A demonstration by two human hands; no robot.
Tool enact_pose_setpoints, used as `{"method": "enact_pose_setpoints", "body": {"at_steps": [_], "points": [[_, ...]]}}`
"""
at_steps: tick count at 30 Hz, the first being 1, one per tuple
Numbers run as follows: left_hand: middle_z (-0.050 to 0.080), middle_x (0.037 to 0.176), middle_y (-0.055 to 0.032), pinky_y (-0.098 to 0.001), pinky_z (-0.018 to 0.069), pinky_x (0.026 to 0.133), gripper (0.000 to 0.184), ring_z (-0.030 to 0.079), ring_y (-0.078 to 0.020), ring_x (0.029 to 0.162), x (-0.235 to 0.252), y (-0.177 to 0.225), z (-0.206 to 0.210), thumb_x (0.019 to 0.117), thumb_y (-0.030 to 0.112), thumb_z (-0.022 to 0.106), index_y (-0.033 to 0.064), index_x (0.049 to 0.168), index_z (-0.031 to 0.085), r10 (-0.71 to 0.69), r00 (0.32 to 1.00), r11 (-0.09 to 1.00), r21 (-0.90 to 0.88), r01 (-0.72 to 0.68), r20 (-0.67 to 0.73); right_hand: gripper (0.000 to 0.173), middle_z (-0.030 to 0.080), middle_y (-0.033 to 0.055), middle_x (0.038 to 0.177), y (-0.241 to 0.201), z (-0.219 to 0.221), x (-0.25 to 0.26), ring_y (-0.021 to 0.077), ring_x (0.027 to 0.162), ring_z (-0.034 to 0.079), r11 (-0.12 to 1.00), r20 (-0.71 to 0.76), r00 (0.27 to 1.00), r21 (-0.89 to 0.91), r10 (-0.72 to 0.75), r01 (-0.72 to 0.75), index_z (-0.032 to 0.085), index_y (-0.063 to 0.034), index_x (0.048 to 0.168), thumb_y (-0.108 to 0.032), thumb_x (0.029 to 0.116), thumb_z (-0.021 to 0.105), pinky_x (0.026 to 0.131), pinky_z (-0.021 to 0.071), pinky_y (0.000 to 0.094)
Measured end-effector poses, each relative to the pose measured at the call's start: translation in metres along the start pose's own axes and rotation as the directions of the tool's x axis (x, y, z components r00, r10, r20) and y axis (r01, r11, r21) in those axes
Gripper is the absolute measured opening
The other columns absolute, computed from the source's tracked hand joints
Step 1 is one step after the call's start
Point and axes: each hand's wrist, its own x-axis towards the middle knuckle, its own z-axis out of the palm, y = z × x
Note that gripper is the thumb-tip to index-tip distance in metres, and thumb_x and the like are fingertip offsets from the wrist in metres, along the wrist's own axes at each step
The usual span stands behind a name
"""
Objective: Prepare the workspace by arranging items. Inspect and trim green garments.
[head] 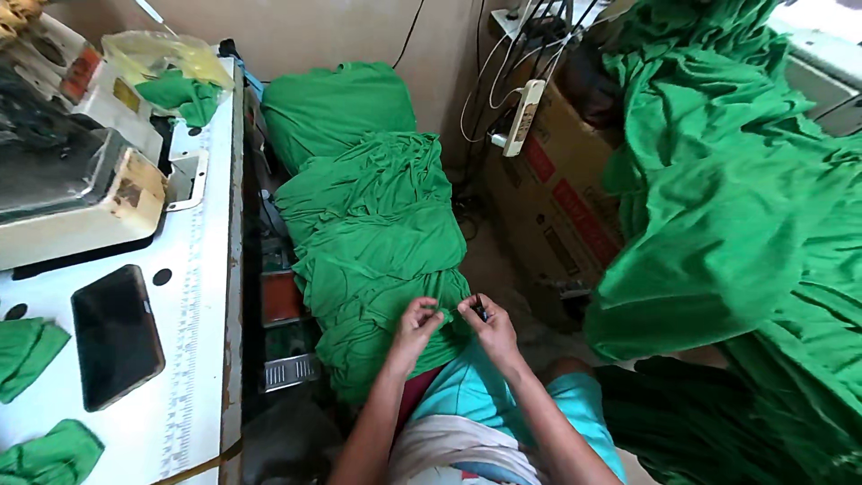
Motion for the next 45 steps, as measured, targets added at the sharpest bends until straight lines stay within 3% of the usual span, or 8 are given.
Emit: {"method": "enact_pose_setpoints", "body": {"at_steps": [2,5,7,12,16,27,35,45], "points": [[0.066,0.117,-0.0130,-0.0326,0.0529,0.083,0.037,0.064,-0.0145,0.096,0.000,-0.001,0.000,0.0983,0.007,0.058,-0.0015,0.134,0.054,0.061,0.997,0.992,0.106,-0.065,0.038,0.014,0.061,-0.0001,0.086,-0.008,0.002,-0.001,0.0003,0.073,0.054,0.998,0.009,1.000,-0.053,0.022,-0.022,0.067,-0.0012,0.100,-0.013,0.1001,0.059,0.067,0.0455,0.0176],[0.070,0.116,-0.0095,-0.0343,0.0504,0.094,0.021,0.064,-0.0143,0.106,-0.003,0.002,-0.001,0.0981,0.014,0.064,0.0020,0.114,0.072,0.112,0.993,0.966,0.229,-0.118,0.037,0.016,0.064,0.0043,0.093,-0.020,0.005,-0.001,0.0043,0.082,0.058,0.994,0.057,0.998,-0.107,0.036,-0.029,0.068,-0.0007,0.103,-0.014,0.1011,0.058,0.075,0.0489,0.0222],[0.071,0.107,-0.0072,-0.0305,0.0514,0.088,0.018,0.064,-0.0108,0.096,-0.003,0.004,-0.001,0.0985,0.016,0.065,0.0027,0.107,0.073,0.123,0.992,0.956,0.268,-0.120,0.004,0.018,0.064,0.0058,0.096,-0.022,0.007,0.001,0.0056,0.084,0.059,0.994,0.104,0.994,-0.110,0.023,-0.012,0.067,-0.0004,0.104,-0.015,0.1019,0.057,0.077,0.0497,0.0226],[0.069,0.096,-0.0061,-0.0255,0.0538,0.080,0.019,0.063,-0.0064,0.084,0.003,-0.003,-0.010,0.1031,0.010,0.055,-0.0027,0.111,0.067,0.172,0.985,0.974,0.156,-0.166,-0.022,0.045,0.067,0.0146,0.102,-0.024,-0.003,0.003,0.0267,0.090,0.068,0.941,0.265,0.958,-0.339,0.108,-0.012,0.052,-0.0003,0.133,-0.036,0.1082,0.042,0.081,0.0552,0.0490],[0.065,0.088,-0.0032,-0.0243,0.0506,0.074,0.020,0.059,-0.0052,0.077,0.005,-0.004,-0.014,0.1048,0.012,0.053,-0.0018,0.113,0.065,0.157,0.987,0.976,0.155,-0.151,-0.027,0.042,0.068,0.0155,0.091,-0.023,-0.010,0.000,0.0319,0.082,0.069,0.879,0.340,0.932,-0.473,0.123,0.056,0.056,-0.0014,0.128,-0.037,0.1086,0.044,0.075,0.0539,0.0545],[0.065,0.084,-0.0011,-0.0235,0.0495,0.072,0.019,0.057,-0.0044,0.073,0.005,-0.004,-0.013,0.1052,0.015,0.054,0.0016,0.112,0.066,0.153,0.988,0.968,0.203,-0.151,0.006,0.036,0.067,0.0124,0.086,-0.013,-0.004,0.003,0.0289,0.079,0.068,0.878,0.401,0.908,-0.470,0.125,0.087,0.059,-0.0034,0.119,-0.035,0.1088,0.046,0.076,0.0552,0.0521],[0.070,0.097,-0.0072,-0.0268,0.0540,0.081,0.021,0.065,-0.0077,0.088,0.005,-0.007,-0.010,0.1000,0.005,0.057,-0.0056,0.118,0.060,0.122,0.990,0.992,0.027,-0.120,-0.069,0.040,0.071,0.0159,0.097,-0.009,-0.005,-0.006,0.0338,0.085,0.070,0.881,0.127,0.988,-0.473,0.082,-0.012,0.058,-0.0013,0.127,-0.035,0.1049,0.054,0.076,0.0548,0.0567],[0.072,0.104,-0.0121,-0.0312,0.0549,0.089,0.032,0.068,-0.0113,0.096,-0.001,0.002,0.012,0.0984,0.003,0.061,-0.0081,0.128,0.053,0.049,0.976,0.987,-0.143,-0.080,-0.213,0.036,0.071,0.0122,0.087,-0.005,0.010,-0.024,0.0268,0.074,0.070,0.902,0.012,0.989,-0.408,-0.149,0.141,0.061,0.0017,0.118,-0.029,0.1012,0.059,0.066,0.0581,0.0491]]}}
